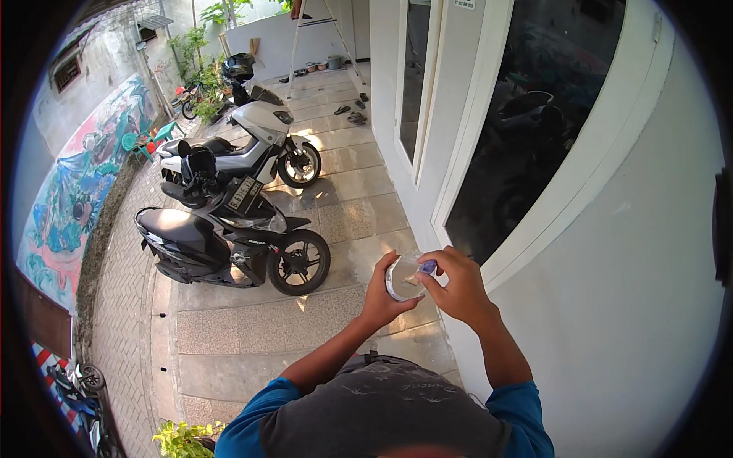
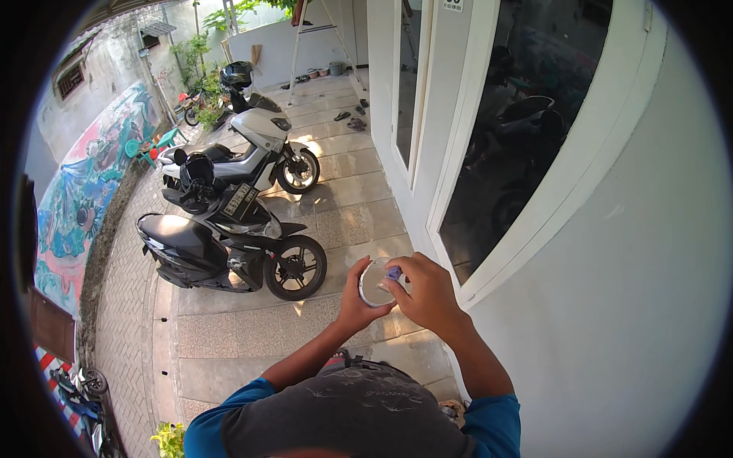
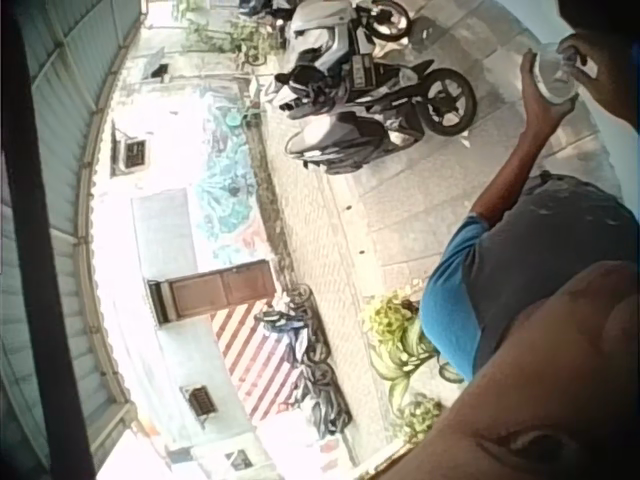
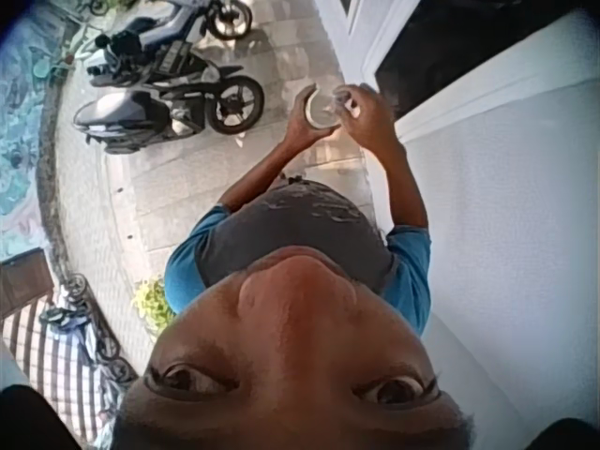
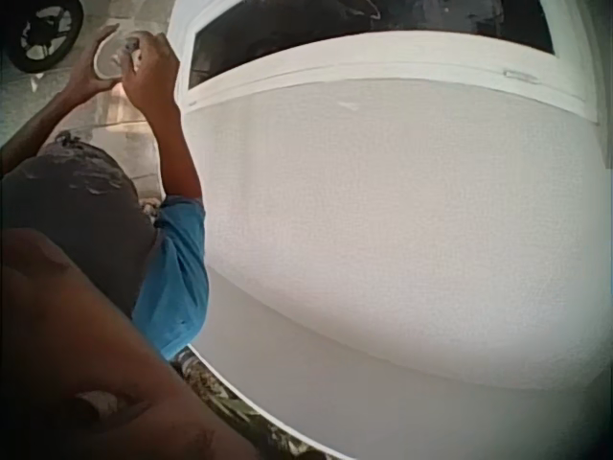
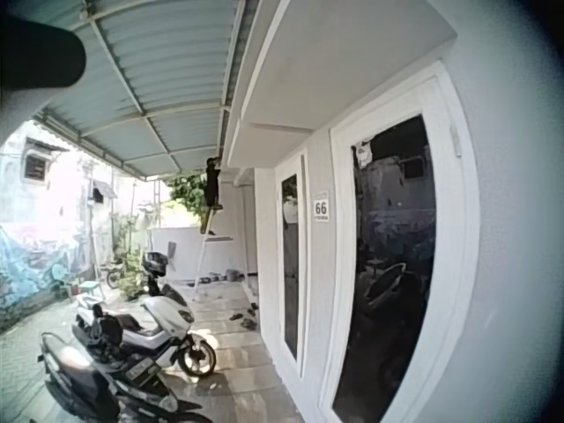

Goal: The person paints a door frame or wall section with a paintbrush, using white paint from a container.

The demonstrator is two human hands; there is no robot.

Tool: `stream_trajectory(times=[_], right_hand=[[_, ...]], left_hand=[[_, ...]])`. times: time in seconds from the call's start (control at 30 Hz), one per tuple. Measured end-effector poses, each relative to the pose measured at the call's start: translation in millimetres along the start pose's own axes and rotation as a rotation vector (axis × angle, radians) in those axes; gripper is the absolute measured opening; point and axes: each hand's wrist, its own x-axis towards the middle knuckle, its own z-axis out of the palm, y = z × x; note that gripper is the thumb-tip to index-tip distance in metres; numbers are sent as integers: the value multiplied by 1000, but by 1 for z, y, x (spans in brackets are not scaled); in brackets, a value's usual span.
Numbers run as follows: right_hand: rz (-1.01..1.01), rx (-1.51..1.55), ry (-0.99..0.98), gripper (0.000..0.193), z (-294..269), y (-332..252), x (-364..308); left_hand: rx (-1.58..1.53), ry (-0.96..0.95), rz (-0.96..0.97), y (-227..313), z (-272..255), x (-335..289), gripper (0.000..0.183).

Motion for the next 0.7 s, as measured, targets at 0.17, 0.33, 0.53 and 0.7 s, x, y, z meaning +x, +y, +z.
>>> stream_trajectory(times=[0.17, 0.33, 0.53, 0.7], right_hand=[[10, -18, 38, 24, -5, 1, -4], [16, -17, 56, 24, -7, 2, -11], [186, 282, 224, 20, -15, 17, -19], [332, 787, 396, 15, -21, 43, -27]], left_hand=[[-20, -25, 20, 1, 3, 3, 111], [-13, -48, 28, 5, 9, -1, 112], [-40, -38, -31, -1, 12, -4, 113], [35, 13, 18, 5, 9, 3, 113]])
